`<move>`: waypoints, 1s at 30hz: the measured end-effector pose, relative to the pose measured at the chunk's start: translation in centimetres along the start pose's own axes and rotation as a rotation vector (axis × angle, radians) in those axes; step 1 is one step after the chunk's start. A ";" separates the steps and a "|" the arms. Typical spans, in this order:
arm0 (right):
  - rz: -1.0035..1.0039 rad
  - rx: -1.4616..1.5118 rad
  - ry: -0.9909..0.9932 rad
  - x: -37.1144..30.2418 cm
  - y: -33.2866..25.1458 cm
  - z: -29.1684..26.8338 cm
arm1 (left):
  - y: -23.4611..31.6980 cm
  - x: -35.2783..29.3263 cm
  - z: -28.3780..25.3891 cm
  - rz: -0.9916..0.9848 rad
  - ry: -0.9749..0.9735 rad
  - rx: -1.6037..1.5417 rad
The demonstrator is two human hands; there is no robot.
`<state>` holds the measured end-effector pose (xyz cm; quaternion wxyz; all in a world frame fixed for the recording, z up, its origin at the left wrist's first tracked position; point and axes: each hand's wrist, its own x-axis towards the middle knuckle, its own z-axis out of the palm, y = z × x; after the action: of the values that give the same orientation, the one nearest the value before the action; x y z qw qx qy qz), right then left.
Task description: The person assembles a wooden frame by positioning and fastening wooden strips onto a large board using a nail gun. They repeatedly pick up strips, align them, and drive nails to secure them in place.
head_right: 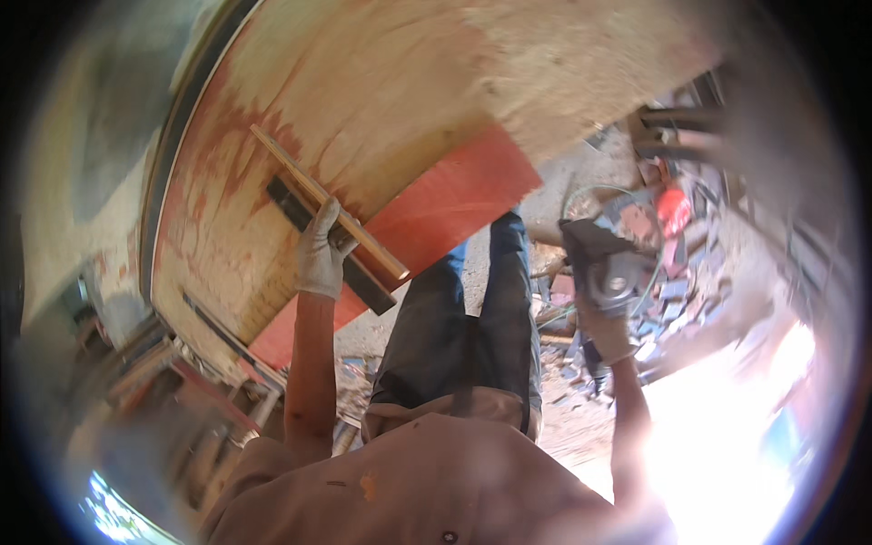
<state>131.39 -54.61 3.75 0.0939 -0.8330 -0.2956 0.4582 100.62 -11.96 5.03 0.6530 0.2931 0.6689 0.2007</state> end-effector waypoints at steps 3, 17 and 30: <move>0.081 0.088 0.004 -4.6 3.0 8.4 | 0.9 0.3 8.3 -0.008 -0.033 0.208; 0.433 0.617 0.387 -10.2 -5.1 10.9 | -2.9 5.2 19.9 1.404 -0.882 1.731; 0.228 0.823 0.493 -7.4 -4.9 10.7 | -2.9 6.4 25.3 1.397 -1.136 1.867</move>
<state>117.61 -56.15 5.12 0.4317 -0.8375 0.0342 0.3334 125.51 -12.84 -3.45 0.1515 0.9632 -0.1075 -0.1941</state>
